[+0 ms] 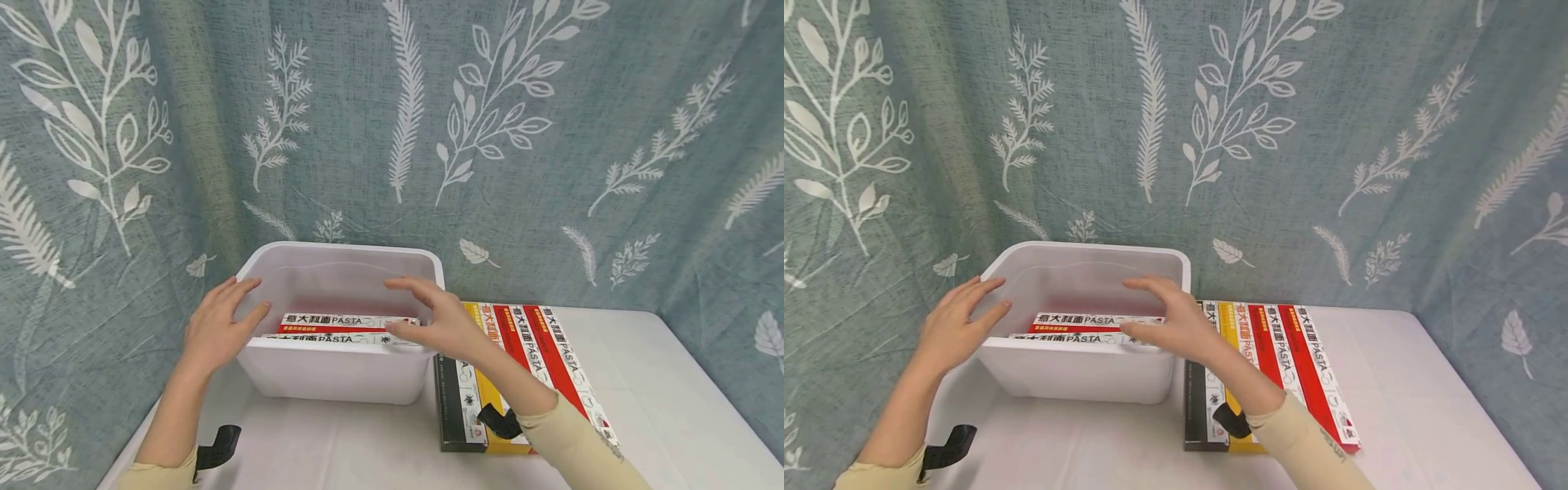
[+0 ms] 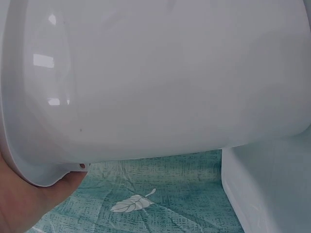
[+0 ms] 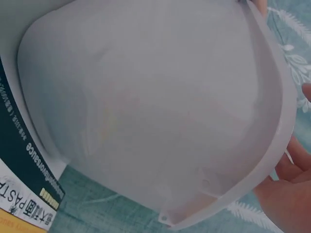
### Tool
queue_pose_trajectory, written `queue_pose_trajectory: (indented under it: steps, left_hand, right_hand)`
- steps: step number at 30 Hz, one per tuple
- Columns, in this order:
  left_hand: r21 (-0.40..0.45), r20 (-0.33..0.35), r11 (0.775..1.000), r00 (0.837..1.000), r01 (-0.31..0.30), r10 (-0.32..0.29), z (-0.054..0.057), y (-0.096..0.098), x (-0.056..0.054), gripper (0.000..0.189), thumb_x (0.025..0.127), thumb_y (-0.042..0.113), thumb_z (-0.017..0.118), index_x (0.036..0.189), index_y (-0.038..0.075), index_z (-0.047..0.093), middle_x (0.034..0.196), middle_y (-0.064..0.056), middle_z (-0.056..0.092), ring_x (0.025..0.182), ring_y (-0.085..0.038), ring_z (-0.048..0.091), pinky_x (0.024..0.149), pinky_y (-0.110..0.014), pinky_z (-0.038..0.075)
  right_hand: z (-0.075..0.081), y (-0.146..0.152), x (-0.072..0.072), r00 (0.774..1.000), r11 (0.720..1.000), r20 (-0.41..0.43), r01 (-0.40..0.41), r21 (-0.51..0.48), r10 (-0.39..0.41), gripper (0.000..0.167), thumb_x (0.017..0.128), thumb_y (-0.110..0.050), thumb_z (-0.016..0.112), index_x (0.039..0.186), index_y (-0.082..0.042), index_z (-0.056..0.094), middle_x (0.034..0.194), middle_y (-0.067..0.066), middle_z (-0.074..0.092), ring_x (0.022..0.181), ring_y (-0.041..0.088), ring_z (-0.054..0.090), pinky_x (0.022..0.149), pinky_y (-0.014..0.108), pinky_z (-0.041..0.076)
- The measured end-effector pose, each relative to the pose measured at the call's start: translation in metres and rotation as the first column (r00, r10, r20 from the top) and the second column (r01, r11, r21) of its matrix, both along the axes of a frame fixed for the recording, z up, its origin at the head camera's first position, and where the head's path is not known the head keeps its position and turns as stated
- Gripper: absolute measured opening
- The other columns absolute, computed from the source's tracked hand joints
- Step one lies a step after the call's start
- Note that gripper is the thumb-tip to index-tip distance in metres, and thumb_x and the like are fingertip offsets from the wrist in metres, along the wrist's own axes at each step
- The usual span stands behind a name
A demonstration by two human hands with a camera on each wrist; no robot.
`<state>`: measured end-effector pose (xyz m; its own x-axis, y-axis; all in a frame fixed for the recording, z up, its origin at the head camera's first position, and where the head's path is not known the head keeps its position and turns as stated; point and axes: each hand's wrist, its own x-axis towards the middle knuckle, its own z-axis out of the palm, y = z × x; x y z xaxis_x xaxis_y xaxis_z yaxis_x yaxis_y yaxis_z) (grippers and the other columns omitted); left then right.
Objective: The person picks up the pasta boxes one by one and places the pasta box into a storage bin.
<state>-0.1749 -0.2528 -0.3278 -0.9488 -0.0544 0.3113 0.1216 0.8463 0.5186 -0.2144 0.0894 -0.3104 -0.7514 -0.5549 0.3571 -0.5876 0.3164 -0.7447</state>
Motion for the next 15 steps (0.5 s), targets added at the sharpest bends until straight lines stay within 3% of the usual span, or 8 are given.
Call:
queue_pose_trajectory:
  steps: [6, 12, 15]
  left_hand:
    - [0.005, 0.008, 1.000, 1.000, -0.002, 0.002, 0.000, 0.000, 0.001, 0.058, 0.098, 0.040, 0.053, 0.142, 0.004, 0.047, 0.149, -0.028, 0.035, 0.138, -0.047, 0.025, 0.097, -0.075, 0.021]
    - [0.009, -0.002, 1.000, 1.000, 0.002, -0.002, -0.001, 0.000, 0.000, 0.057, 0.098, 0.039, 0.054, 0.142, 0.003, 0.047, 0.149, -0.028, 0.035, 0.138, -0.048, 0.025, 0.096, -0.076, 0.021]
    - [0.010, -0.008, 1.000, 1.000, 0.006, -0.006, -0.001, 0.000, 0.000, 0.057, 0.098, 0.040, 0.054, 0.142, 0.003, 0.047, 0.149, -0.028, 0.036, 0.138, -0.048, 0.025, 0.096, -0.076, 0.021]
  right_hand:
    - [-0.004, 0.007, 0.005, 1.000, 0.996, 0.014, -0.019, -0.083, 0.020, 0.057, 0.084, -0.012, 0.076, 0.137, -0.017, 0.055, 0.137, 0.002, 0.056, 0.132, 0.013, 0.045, 0.111, 0.034, 0.033]
    - [-0.007, 0.024, 0.014, 0.993, 0.974, 0.101, 0.079, -0.211, -0.059, 0.053, 0.085, -0.009, 0.075, 0.134, -0.016, 0.057, 0.136, 0.000, 0.056, 0.130, 0.017, 0.049, 0.105, 0.030, 0.040]
    - [-0.010, 0.035, 0.018, 0.976, 0.949, 0.191, 0.152, -0.275, -0.101, 0.049, 0.087, -0.009, 0.074, 0.133, -0.014, 0.058, 0.135, 0.001, 0.056, 0.129, 0.021, 0.049, 0.103, 0.031, 0.043]
